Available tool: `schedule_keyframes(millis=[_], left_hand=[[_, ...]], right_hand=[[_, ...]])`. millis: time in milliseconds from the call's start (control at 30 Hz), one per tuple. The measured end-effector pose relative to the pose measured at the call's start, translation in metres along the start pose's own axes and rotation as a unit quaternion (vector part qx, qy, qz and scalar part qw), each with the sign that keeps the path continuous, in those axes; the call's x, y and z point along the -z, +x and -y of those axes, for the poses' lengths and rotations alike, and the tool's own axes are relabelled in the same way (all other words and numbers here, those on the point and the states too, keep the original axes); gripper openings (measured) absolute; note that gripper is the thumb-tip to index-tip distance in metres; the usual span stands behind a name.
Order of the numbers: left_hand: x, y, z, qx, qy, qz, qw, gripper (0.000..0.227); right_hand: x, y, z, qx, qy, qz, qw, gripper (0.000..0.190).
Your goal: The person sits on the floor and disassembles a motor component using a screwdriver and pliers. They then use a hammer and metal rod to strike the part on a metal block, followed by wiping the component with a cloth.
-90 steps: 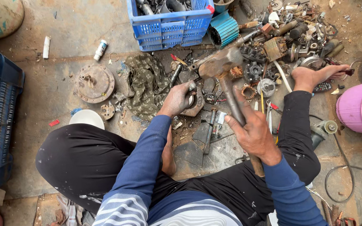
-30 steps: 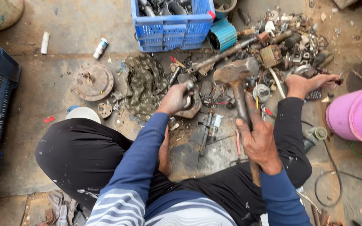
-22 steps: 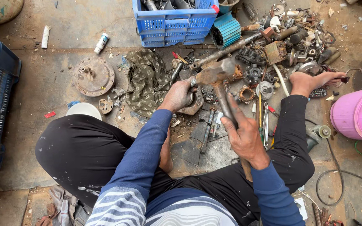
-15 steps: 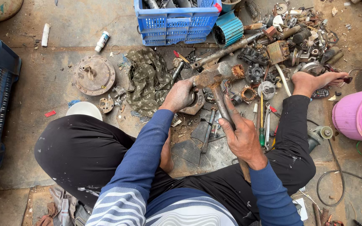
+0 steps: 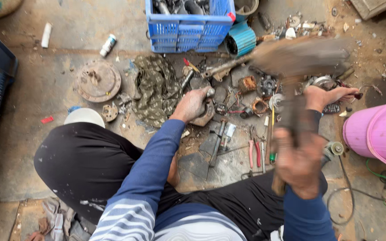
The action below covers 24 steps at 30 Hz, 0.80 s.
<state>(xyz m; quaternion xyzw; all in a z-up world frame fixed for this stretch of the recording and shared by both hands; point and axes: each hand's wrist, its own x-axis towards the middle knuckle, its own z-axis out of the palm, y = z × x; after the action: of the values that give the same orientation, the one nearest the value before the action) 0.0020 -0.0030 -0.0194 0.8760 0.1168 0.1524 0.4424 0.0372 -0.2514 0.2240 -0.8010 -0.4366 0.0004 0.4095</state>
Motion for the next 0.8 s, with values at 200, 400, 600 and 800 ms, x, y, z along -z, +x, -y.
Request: schedule_keyframes(millis=[200, 400, 600, 800], left_hand=[[-0.009, 0.010, 0.013, 0.053, 0.011, 0.055, 0.997, 0.031], [-0.004, 0.004, 0.015, -0.027, 0.004, -0.042, 0.999, 0.034], [0.001, 0.012, 0.005, 0.137, -0.028, 0.043, 0.989, 0.024], [-0.075, -0.019, -0.033, 0.032, 0.000, 0.172, 0.984, 0.046]], right_hand=[[-0.048, 0.011, -0.029, 0.158, -0.096, -0.030, 0.982, 0.063], [-0.060, -0.025, -0.051, -0.214, -0.070, 0.105, 0.969, 0.064], [-0.054, -0.068, -0.125, -0.449, 0.249, 0.063, 0.856, 0.051], [-0.085, -0.107, -0.251, -0.515, 0.250, 0.013, 0.820, 0.028]])
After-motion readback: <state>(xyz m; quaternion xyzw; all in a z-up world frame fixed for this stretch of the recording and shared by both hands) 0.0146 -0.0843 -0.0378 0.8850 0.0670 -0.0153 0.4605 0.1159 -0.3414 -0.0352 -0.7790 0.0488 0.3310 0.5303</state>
